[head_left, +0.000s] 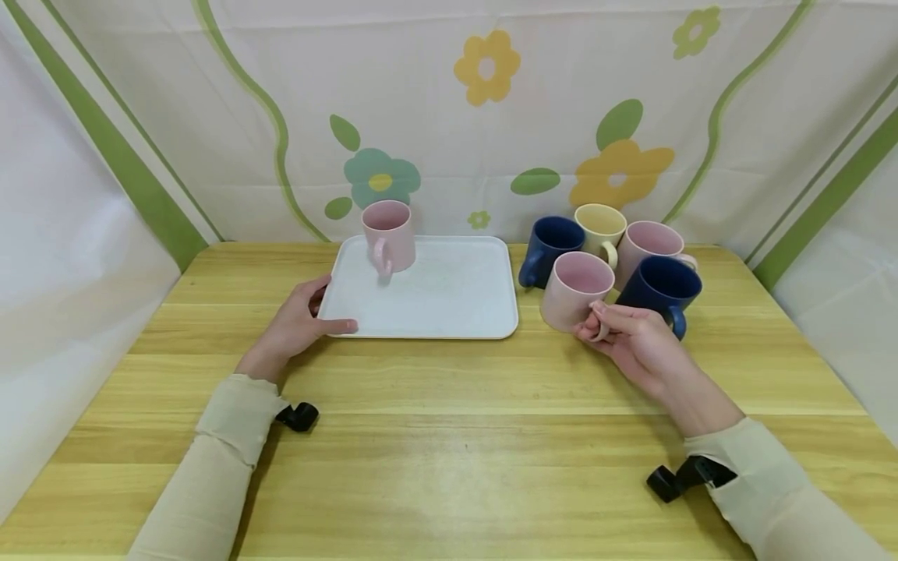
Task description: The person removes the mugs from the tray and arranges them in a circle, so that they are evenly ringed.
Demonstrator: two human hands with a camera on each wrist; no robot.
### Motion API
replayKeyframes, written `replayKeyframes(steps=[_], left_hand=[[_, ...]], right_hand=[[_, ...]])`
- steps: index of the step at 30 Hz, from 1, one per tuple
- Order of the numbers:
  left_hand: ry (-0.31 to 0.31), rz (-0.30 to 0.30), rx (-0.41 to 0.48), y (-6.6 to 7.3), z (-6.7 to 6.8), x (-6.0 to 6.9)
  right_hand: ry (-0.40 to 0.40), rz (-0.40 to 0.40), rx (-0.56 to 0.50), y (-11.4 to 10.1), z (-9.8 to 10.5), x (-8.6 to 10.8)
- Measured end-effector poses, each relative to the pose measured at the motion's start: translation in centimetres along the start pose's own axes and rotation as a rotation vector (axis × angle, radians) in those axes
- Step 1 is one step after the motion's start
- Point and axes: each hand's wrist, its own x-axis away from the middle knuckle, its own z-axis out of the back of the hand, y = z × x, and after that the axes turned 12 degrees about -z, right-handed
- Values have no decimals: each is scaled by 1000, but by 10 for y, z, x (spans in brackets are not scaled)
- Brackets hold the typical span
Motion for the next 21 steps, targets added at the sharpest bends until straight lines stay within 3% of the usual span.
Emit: replayKeyframes(steps=[14, 21], left_hand=[[4, 52, 10, 1, 1, 2], [3, 35, 10, 4, 0, 1]], right_hand=[[61, -46, 40, -3, 0, 3], [12, 9, 41, -3, 6, 17]])
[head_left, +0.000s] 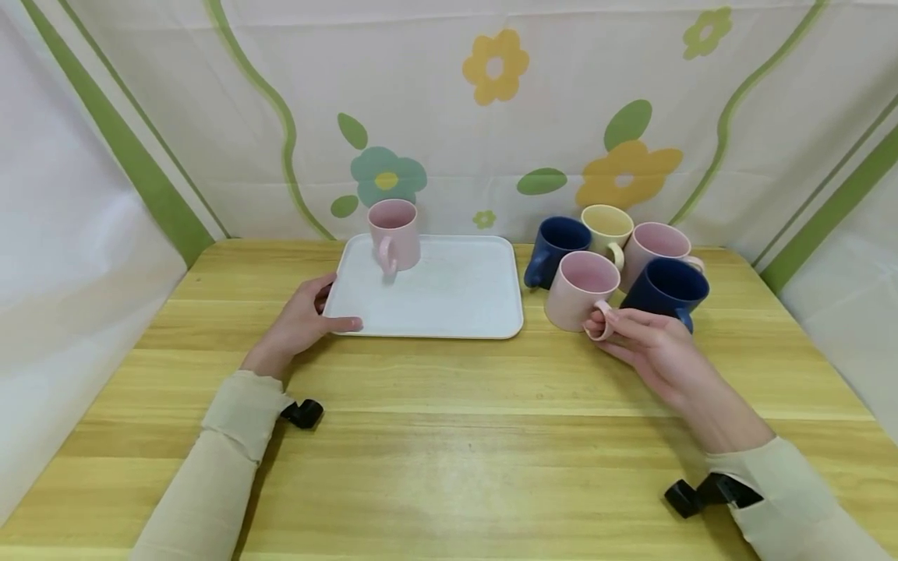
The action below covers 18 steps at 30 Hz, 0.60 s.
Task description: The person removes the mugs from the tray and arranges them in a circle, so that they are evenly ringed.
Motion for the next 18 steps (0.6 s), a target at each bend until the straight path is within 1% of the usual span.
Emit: replayKeyframes(steps=[3, 9, 14, 18], left_hand=[[-3, 7, -3, 1, 0, 0], [1, 24, 1, 0, 0, -1], [5, 36, -5, 0, 0, 0], [4, 36, -7, 1, 0, 2]], right_hand=[[-6, 49, 3, 1, 4, 6], [28, 153, -31, -2, 8, 15], [56, 225, -80, -8, 3, 16], [40, 257, -100, -11, -5, 16]])
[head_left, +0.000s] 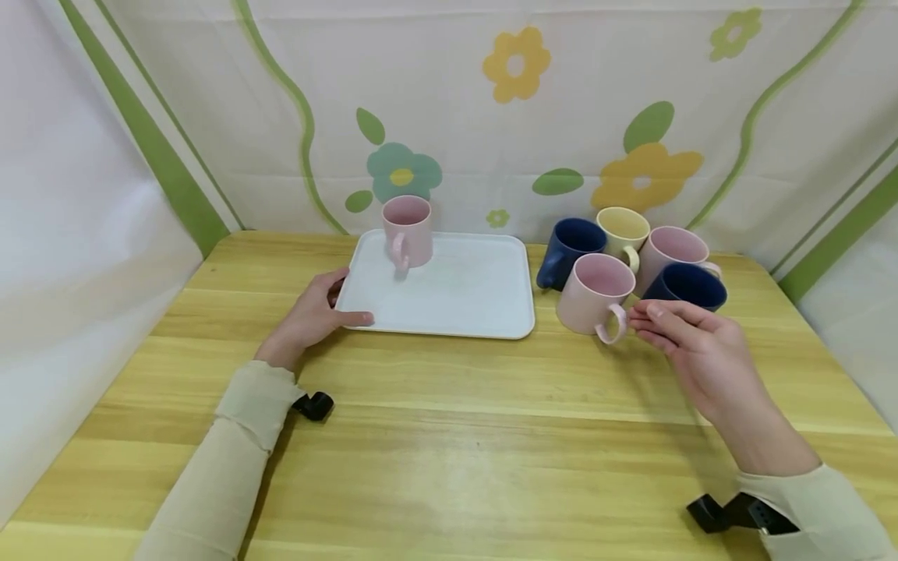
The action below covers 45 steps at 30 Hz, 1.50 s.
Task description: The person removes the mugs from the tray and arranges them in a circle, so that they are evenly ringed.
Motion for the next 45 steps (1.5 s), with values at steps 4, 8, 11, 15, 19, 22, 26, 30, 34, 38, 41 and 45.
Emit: replayKeyframes(steps=[4, 8, 11, 15, 19, 22, 26, 30, 34, 38, 41, 45], left_hand=[[-3, -1, 10, 2, -2, -1], [0, 7, 26, 3, -3, -2], [2, 17, 33, 3, -3, -2], [2, 29, 41, 3, -3, -2], [4, 36, 44, 3, -4, -2], [6, 38, 42, 3, -4, -1], [6, 40, 33, 2, -4, 0], [8, 38, 28, 1, -4, 1], [15, 43, 13, -1, -3, 2], [20, 45, 2, -2, -2, 2], [15, 36, -3, -2, -2, 1], [10, 21, -1, 0, -1, 0]], right_hand=[[-42, 50, 33, -1, -11, 0], [-69, 70, 84, -2, -26, -5], [-66, 47, 136, -3, -37, -11], [-46, -6, 204, -2, -50, -21], [-45, -67, 222, 0, -63, -32], [-49, -96, 262, 2, -71, -43], [-50, -93, 341, 7, -81, -58], [-51, -116, 382, 12, -90, -74], [-49, -160, 434, 14, -100, -88], [-58, -179, 456, 17, -109, -101], [-60, -198, 465, 20, -116, -110], [-55, -231, 472, 25, -126, -118]])
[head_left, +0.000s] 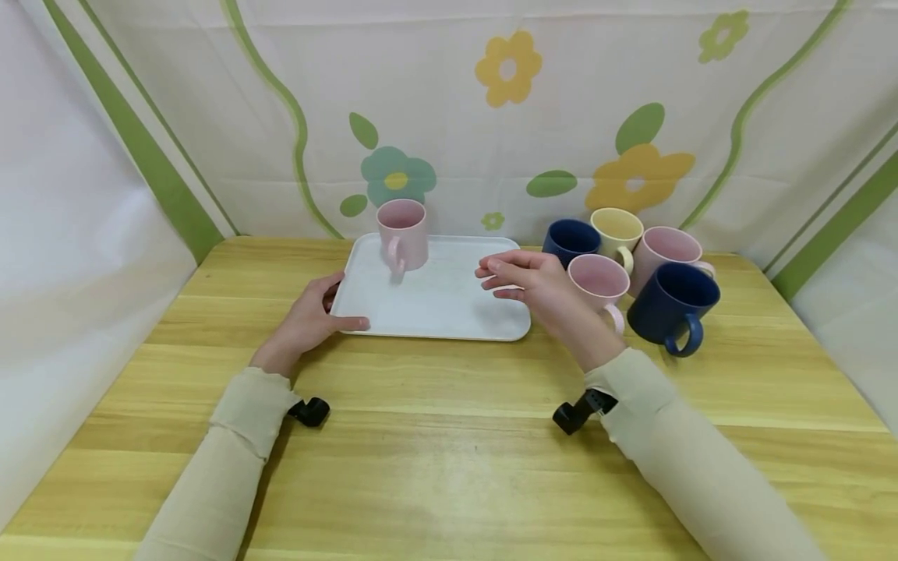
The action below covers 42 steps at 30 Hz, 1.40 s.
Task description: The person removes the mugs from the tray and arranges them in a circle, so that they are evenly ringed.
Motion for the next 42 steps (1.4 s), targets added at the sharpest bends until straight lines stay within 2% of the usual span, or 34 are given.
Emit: replayKeyframes(steps=[7, 23, 35, 42], left_hand=[[0, 14, 18, 3, 1, 1], [-9, -17, 6, -1, 0, -2], [-6, -22, -24, 0, 6, 3], [-10, -18, -20, 1, 5, 5]], right_hand=[[-24, -12, -13, 0, -16, -20], [-101, -62, -117, 8, -47, -61], [-152, -65, -155, 0, -74, -80], [-167, -66, -136, -2, -92, -89]])
